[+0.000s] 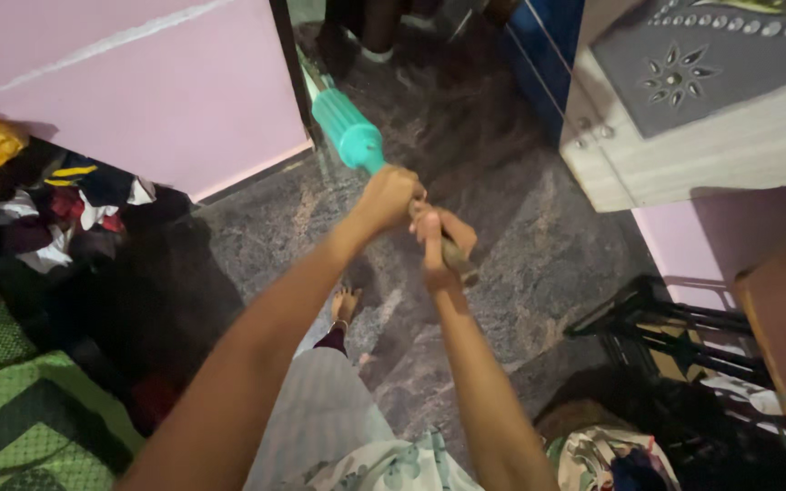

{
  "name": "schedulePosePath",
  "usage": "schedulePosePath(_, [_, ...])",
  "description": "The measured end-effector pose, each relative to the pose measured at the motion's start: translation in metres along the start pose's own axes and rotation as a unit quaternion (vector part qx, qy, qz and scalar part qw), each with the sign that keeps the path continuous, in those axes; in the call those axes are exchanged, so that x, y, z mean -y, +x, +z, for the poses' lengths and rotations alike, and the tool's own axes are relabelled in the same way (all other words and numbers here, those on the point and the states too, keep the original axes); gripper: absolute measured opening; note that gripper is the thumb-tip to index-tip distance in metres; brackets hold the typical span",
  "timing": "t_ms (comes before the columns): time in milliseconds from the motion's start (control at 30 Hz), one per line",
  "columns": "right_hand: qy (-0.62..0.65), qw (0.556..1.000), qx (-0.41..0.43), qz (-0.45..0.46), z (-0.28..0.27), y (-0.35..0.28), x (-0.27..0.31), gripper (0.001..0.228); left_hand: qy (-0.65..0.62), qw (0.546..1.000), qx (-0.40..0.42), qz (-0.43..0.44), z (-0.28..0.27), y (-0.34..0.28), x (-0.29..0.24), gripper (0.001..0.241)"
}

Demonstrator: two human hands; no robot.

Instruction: The person mops a tiled floor using a teal mop with a wooden handle. They move the mop back and forth across the floor, navigating around a large sack and a bed.

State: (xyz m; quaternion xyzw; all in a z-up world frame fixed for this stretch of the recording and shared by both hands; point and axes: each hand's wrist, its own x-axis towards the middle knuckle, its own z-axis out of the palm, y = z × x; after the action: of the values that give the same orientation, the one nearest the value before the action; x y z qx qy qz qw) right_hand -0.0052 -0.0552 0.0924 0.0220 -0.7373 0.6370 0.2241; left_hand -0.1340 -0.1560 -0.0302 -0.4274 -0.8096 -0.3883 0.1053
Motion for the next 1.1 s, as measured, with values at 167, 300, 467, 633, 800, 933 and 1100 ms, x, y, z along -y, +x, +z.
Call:
schedulePosePath(167, [-0.020,0.999,0.015,0.020,-0.029,-0.033,0.040,0.022,-0.050,0.999,0.018,0.006,0.002,-0.017,-0.057,0.020])
schedulePosePath(300, [-0.064,0.997,0.040,0.011,-0.062,-0.075,0.087,0.024,-0.073,0.997,0.008,0.029,0.003,-0.031,-0.123,0.021])
schedulePosePath(467, [-0.133,0.989,0.030,0.051,-0.102,-0.164,0.169,0.021,-0.135,0.990,-0.012,0.041,-0.005,-0.076,-0.240,0.025])
schedulePosePath(633, [-0.199,0.976,-0.053,0.075,-0.150,-0.301,0.257,0.023,-0.194,0.977,0.025,0.085,-0.011,-0.141,-0.384,0.025])
schedulePosePath(800, [0.022,0.987,-0.157,-0.025,-0.185,-0.431,0.314,0.024,-0.196,0.955,0.189,0.117,-0.026,-0.199,-0.522,0.023])
schedulePosePath(933, [0.199,0.936,0.254,-0.143,-0.253,-0.452,0.322,0.054,-0.182,0.927,0.310,0.108,-0.037,-0.226,-0.586,0.028])
schedulePosePath(1100, [0.075,0.983,-0.123,-0.114,-0.234,-0.546,0.319,0.025,-0.202,0.913,0.324,0.141,-0.029,-0.249,-0.600,0.022])
